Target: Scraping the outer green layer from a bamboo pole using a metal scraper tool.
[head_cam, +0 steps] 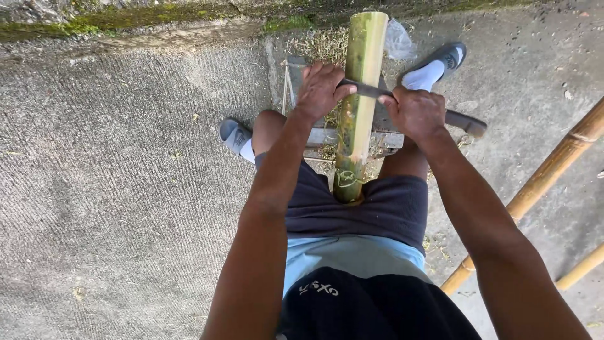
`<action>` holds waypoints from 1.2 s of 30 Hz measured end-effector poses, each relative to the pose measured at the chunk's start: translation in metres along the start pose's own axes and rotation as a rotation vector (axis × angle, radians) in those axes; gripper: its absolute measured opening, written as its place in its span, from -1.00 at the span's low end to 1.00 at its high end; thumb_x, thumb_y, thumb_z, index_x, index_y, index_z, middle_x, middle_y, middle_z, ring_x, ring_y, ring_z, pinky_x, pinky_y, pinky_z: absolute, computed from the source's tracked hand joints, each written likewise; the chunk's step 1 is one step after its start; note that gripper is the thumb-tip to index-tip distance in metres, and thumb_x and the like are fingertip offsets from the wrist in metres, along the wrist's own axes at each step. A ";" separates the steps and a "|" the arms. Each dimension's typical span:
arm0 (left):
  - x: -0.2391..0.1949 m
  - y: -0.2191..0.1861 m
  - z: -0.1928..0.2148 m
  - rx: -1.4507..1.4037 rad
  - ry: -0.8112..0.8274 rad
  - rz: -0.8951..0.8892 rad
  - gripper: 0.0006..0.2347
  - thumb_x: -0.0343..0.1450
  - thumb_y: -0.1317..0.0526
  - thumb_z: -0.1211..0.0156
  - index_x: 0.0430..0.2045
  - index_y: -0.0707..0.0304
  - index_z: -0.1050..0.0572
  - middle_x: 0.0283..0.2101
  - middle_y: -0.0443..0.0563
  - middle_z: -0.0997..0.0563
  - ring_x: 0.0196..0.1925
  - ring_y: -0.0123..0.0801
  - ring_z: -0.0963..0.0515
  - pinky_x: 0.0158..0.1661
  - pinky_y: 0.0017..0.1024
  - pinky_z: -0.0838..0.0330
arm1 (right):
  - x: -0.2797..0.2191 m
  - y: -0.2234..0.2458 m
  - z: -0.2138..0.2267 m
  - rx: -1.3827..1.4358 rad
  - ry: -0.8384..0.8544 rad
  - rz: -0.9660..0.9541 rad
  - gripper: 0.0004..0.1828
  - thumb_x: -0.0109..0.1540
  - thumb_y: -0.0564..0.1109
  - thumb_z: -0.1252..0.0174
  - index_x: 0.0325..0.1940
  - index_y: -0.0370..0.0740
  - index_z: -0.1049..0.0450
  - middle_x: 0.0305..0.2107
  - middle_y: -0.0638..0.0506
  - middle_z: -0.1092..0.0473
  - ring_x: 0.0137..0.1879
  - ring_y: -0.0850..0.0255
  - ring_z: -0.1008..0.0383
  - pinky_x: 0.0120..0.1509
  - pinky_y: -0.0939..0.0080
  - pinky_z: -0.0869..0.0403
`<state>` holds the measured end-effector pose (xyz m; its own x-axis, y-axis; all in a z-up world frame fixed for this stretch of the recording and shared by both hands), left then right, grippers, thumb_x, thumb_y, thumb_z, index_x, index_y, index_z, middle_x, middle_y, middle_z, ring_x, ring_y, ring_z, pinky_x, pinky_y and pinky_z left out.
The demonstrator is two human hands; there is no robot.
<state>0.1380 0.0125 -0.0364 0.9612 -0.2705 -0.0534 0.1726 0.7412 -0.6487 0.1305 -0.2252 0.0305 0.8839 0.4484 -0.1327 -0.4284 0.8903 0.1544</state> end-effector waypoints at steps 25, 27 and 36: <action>-0.004 -0.014 -0.002 0.092 -0.130 -0.160 -0.59 0.41 -0.23 -0.11 -0.44 0.15 -0.52 -0.32 0.00 -0.49 -0.12 -0.17 -0.41 -0.07 -0.19 -0.16 | -0.026 -0.005 -0.015 0.114 -0.100 -0.065 -0.51 0.45 0.24 -0.10 -0.43 -0.09 -0.45 -0.70 -0.02 -0.39 -0.61 0.08 -0.45 -0.49 0.00 -0.42; 0.032 -0.011 0.006 0.124 -0.075 -0.123 -0.58 0.42 -0.25 -0.08 -0.41 0.14 -0.53 -0.34 0.00 -0.48 -0.14 -0.19 -0.40 -0.05 -0.21 -0.16 | 0.008 -0.021 -0.012 0.075 -0.136 -0.055 -0.51 0.46 0.23 -0.10 -0.43 -0.09 -0.44 -0.68 0.02 -0.39 -0.62 0.12 -0.42 -0.48 0.02 -0.39; 0.049 0.014 0.025 0.239 -0.030 -0.088 -0.73 0.45 -0.02 -0.20 -0.28 0.21 -0.54 -0.24 0.07 -0.56 -0.12 -0.16 -0.52 -0.06 -0.15 -0.38 | 0.070 -0.026 0.027 -0.064 -0.268 0.177 -0.74 0.26 0.08 -0.29 -0.33 -0.10 -0.47 -0.50 -0.01 -0.37 -0.35 0.10 -0.45 -0.26 0.06 -0.39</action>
<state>0.1927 0.0251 -0.0287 0.9454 -0.3253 0.0200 0.2988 0.8407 -0.4516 0.2084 -0.2197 0.0435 0.8092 0.5669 0.1542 -0.5828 0.8077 0.0893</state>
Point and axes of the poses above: each hand's wrist, its own x-axis towards the middle knuckle, its own z-axis out of the back of the hand, y = z × x, the point moved 3 cm from there along x, towards the middle knuckle
